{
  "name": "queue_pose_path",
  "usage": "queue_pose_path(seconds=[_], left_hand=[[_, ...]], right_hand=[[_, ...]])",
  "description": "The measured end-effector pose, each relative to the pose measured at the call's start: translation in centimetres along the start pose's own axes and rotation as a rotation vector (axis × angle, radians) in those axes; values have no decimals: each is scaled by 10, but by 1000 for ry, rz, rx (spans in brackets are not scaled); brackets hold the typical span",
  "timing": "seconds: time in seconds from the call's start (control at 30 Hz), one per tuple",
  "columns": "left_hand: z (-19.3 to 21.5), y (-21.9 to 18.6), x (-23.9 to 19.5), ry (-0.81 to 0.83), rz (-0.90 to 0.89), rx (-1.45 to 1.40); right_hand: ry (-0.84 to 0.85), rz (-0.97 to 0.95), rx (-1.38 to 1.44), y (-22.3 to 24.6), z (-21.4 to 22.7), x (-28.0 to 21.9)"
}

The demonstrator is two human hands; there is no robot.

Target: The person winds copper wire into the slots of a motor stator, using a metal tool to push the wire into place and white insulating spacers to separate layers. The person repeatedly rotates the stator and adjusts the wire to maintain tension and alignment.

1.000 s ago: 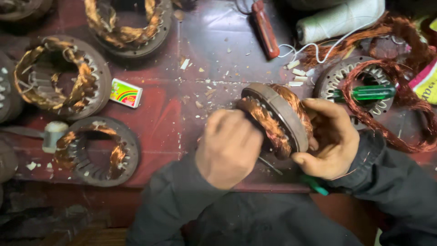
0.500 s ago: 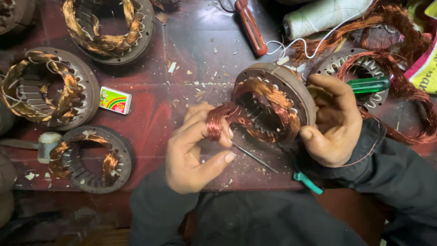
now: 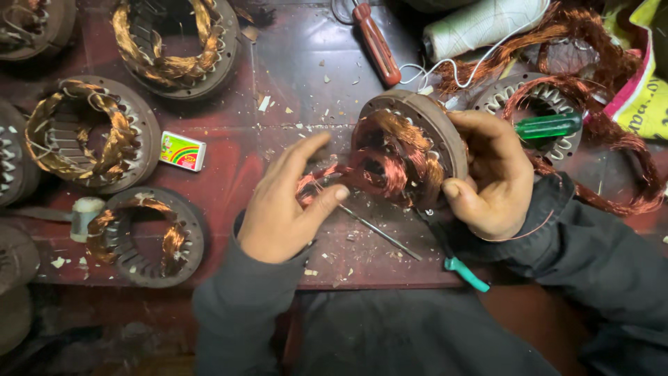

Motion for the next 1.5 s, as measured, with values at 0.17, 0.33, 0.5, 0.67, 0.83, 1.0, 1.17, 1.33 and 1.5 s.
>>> queue_pose_path(seconds=[0.17,0.33,0.5,0.67,0.83,1.0,1.17,1.33,1.5], left_hand=[[-14,7,-9,162,78,1],[0,-3,-19,-71,21,75],[4,-49,-24,-189,-251,309],[-11,-65,-8,22,-357,216],[-6,-10,16,279,90,-139],[-11,31,17,244,317,-83],[-43,48,6,421,389,-414],[-46,38,3,407,155,-552],[-43,39,2,321,204,-778]], right_hand=[[-4,12,-26,-2,3,-1],[-9,14,-56,-4,3,-5],[10,5,-88,-6,3,-6],[20,5,-116,-5,1,-7],[35,-13,-110,-6,0,-6],[71,40,-187,-3,1,-5],[83,63,-207,1,2,-3],[52,14,-177,-2,5,-2],[115,80,-218,7,-2,1]])
Point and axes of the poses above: each hand's wrist, its own x-axis towards the middle knuckle, its own z-axis out of the back of the hand, y = z × x, the point moved 10 cm from there along x, towards the middle knuckle, and after that the axes turned 4 degrees about -y, right-handed, at the moved point
